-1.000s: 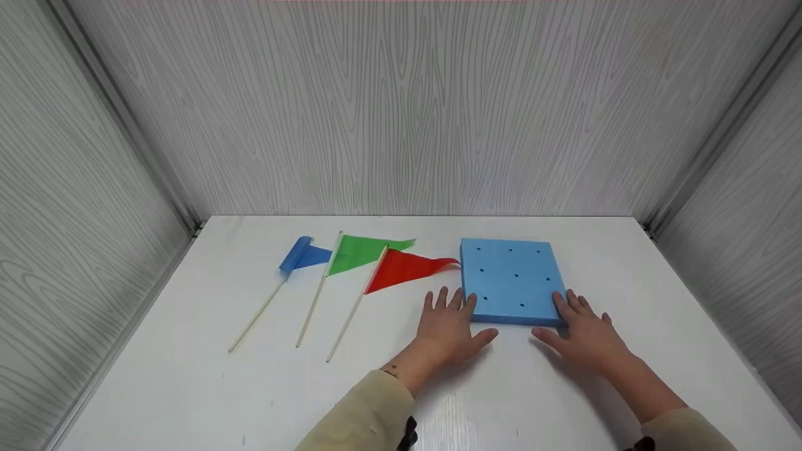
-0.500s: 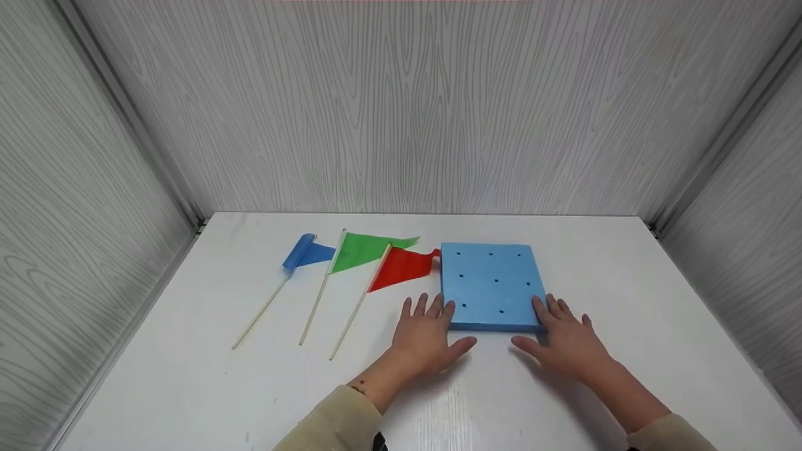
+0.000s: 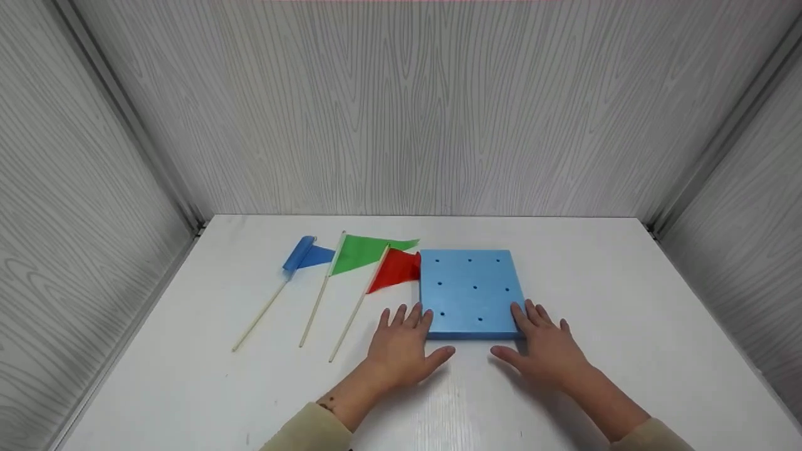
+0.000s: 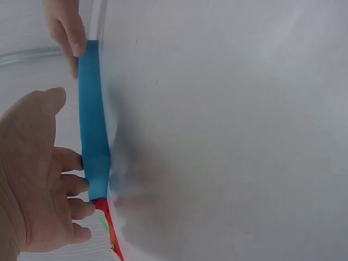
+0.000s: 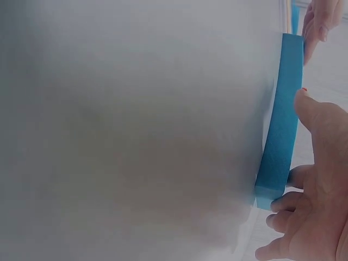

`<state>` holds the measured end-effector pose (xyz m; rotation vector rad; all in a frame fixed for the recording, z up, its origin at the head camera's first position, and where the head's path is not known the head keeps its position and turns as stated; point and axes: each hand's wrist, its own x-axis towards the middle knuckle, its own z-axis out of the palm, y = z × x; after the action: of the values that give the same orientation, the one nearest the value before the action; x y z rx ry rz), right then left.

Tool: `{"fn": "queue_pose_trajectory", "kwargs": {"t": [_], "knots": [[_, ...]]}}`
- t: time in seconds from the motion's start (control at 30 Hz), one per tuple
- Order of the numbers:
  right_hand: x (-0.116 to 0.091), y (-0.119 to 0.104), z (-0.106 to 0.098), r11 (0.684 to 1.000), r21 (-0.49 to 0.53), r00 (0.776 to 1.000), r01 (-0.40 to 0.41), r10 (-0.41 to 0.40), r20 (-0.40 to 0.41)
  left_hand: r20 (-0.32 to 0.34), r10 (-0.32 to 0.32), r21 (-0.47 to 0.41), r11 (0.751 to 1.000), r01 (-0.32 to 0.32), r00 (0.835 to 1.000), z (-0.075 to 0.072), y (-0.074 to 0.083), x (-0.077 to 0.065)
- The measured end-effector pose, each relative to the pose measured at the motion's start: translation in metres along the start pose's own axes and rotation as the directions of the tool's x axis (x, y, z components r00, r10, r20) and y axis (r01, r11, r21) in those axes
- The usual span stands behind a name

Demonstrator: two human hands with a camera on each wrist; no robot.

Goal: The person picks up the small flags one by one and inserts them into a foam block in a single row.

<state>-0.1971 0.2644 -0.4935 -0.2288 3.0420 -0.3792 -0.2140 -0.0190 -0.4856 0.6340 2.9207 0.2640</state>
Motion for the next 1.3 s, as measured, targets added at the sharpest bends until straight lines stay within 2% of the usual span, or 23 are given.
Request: {"fn": "queue_pose_trajectory", "kwargs": {"t": [0.1,0.4,0.87,1.07,1.3], "knots": [[-0.002,-0.007,0.002,1.0,0.006,1.0,0.011,-0.011,-0.002,0.001,-0.001,0.018,1.0,0.001,1.0,-0.001,-0.005,-0.006],[-0.009,-0.027,0.006,1.0,-0.014,1.0,0.019,-0.019,0.016,0.014,-0.002,-0.004,1.0,0.002,1.0,-0.007,-0.016,-0.025],[-0.017,-0.041,0.011,0.999,-0.009,0.999,0.048,-0.048,0.017,0.041,-0.031,-0.016,0.999,0.032,0.999,-0.01,-0.026,-0.039],[-0.018,-0.037,0.01,0.998,-0.003,0.998,0.064,-0.064,0.023,0.026,-0.032,-0.018,0.999,0.032,0.999,-0.01,-0.028,-0.042],[-0.001,-0.016,0.009,0.997,0.036,0.997,0.075,-0.075,0.01,0.021,-0.022,-0.012,1.0,0.022,1.0,-0.009,-0.029,-0.043]]}}
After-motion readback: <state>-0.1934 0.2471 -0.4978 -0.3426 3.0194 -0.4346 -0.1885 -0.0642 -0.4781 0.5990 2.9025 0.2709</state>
